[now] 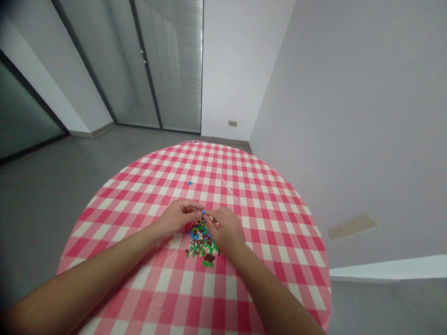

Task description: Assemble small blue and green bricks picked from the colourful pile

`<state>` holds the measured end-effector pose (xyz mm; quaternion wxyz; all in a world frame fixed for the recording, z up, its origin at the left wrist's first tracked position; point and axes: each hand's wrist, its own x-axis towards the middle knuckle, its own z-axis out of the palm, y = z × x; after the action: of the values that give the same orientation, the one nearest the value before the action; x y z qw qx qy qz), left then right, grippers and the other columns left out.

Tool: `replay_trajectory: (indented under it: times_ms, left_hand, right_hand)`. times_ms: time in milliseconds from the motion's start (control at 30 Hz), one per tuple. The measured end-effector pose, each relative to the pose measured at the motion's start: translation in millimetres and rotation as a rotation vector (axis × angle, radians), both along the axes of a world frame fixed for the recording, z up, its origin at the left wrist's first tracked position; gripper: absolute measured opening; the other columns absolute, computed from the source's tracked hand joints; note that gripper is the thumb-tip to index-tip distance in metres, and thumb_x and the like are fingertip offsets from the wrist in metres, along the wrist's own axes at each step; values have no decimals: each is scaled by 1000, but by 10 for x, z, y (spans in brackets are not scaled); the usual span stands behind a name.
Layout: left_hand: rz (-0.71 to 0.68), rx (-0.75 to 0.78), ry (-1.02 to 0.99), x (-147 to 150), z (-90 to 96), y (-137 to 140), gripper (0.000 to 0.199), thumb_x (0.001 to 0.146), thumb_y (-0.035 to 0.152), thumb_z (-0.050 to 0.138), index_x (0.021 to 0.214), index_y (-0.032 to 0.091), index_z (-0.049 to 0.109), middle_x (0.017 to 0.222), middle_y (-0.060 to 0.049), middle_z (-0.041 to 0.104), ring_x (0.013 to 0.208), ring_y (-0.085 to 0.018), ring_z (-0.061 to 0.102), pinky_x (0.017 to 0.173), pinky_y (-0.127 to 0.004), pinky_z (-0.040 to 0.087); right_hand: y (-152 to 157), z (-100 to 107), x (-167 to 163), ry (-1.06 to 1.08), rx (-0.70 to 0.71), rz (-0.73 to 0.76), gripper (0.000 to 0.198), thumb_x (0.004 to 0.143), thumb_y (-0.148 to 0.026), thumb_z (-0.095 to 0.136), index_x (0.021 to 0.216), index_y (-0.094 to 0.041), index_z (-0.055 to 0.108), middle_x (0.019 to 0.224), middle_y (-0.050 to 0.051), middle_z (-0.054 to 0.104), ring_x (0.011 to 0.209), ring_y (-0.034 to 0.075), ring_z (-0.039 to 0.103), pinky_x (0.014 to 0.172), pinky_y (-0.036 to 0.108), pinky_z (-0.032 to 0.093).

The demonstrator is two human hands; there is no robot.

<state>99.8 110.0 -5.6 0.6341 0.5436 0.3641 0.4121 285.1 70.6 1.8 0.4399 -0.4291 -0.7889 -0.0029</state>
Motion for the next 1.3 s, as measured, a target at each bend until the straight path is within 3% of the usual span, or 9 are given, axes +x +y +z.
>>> replay_trajectory:
  times_ms: [400,767,933,1133,1300]
  left_hand:
    - [17,13,15,4,40,-4,10,64,21,76,71,16,71,66,-2,69,61,-12,59,62,-25,45]
    - [-15,6,76,-29,58,8,20,67,31,79,77,16,70,67,-4,69,61,-13,60,63,-27,48]
    - [-27,25,85,-40,40,25,21,70,32,78,78,16,68,67,-4,69,62,-13,60,63,-28,47]
    - [-64,10,48,-40,14,33,21,71,32,79,78,16,67,68,-3,69,62,-12,60,62,-26,45]
    - [-73,-8,63,-34,-12,20,28,69,35,81,82,15,67,68,-3,69,62,-13,61,61,-26,46]
  right_hand:
    - [13,-25,-13,-5,-27,17,14,93,-24,61,88,-18,72,70,5,68,65,17,61,62,29,46]
    - [14,-32,9,-12,-114,30,16,93,-31,64,88,-19,73,70,4,69,66,17,62,61,28,46]
    - [14,-45,2,-1,-116,48,17,93,-32,64,85,-21,74,72,5,71,68,18,63,63,29,48]
    - [28,-73,8,-3,-97,51,18,92,-33,65,98,-19,74,76,7,72,69,19,64,63,30,49]
    - [33,-76,11,15,-109,71,15,91,-31,67,93,-18,75,74,6,71,68,18,63,62,30,48]
